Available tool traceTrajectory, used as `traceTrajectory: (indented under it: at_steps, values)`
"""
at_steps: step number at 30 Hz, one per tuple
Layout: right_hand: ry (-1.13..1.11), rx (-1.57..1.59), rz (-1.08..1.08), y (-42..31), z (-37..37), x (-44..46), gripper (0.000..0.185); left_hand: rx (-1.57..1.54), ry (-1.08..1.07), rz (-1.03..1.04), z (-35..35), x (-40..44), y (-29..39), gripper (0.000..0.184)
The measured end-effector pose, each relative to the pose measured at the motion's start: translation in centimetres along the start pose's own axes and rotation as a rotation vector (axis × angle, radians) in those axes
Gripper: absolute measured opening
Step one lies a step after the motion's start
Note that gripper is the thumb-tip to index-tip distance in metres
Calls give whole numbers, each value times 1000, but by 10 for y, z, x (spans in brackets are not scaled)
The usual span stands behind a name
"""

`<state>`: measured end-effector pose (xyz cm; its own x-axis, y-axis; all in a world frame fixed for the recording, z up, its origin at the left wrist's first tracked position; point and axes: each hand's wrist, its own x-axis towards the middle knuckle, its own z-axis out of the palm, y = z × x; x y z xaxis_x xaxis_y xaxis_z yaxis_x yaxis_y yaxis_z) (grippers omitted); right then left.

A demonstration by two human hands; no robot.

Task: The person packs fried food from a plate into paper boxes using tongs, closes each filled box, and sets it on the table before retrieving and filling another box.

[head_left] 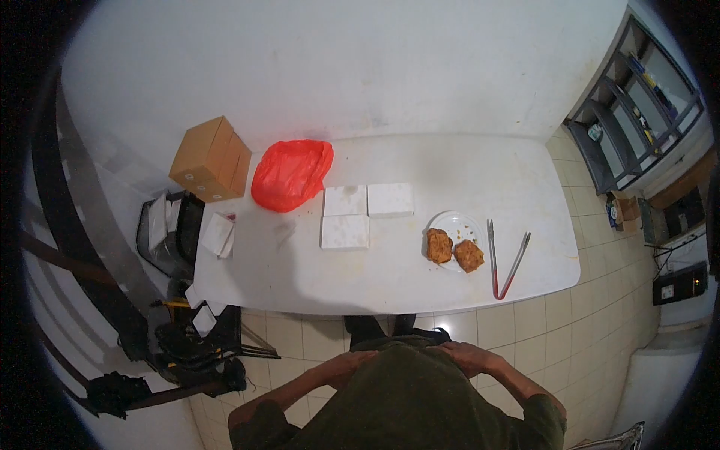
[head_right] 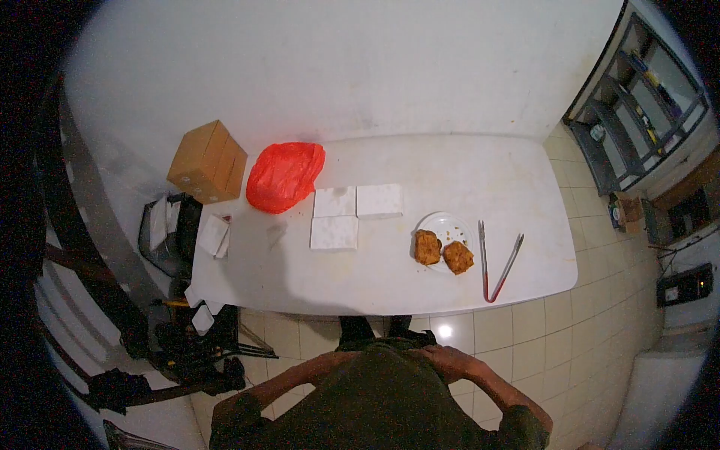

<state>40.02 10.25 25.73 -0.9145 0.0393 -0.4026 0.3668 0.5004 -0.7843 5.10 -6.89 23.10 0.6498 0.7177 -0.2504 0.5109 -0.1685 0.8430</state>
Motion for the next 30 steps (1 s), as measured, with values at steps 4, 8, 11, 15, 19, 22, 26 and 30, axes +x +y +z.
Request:
traceTrajectory:
  at_steps: [4, 8, 11, 15, 19, 22, 26, 30]
  values:
    - [-6, 36, 15, 3, 6, 4, 87, 128, -68, -56, 11, -9, -1, 109]
    - [-200, -166, 27, 12, 11, 13, 70, 141, -21, -77, 21, -23, -5, 122]
    - [-227, -269, -114, 60, 32, 18, 53, 20, 49, -129, 65, -30, -31, 132]
    - [-388, -333, -207, 95, 34, 50, 45, -49, 13, -286, 28, -57, 31, 141]
    - [-503, -409, -371, 83, 12, 89, 51, -30, 173, -215, 77, -73, -1, 143]
    - [-562, -469, -456, 76, -1, 121, 55, -29, 287, -190, 99, -86, -10, 144]
    - [-665, -496, -440, 47, -15, 169, 56, 29, 380, -252, 95, -121, -29, 143]
    - [-725, -504, -352, 13, -24, 218, 57, 70, 663, -312, 100, -173, -94, 132]
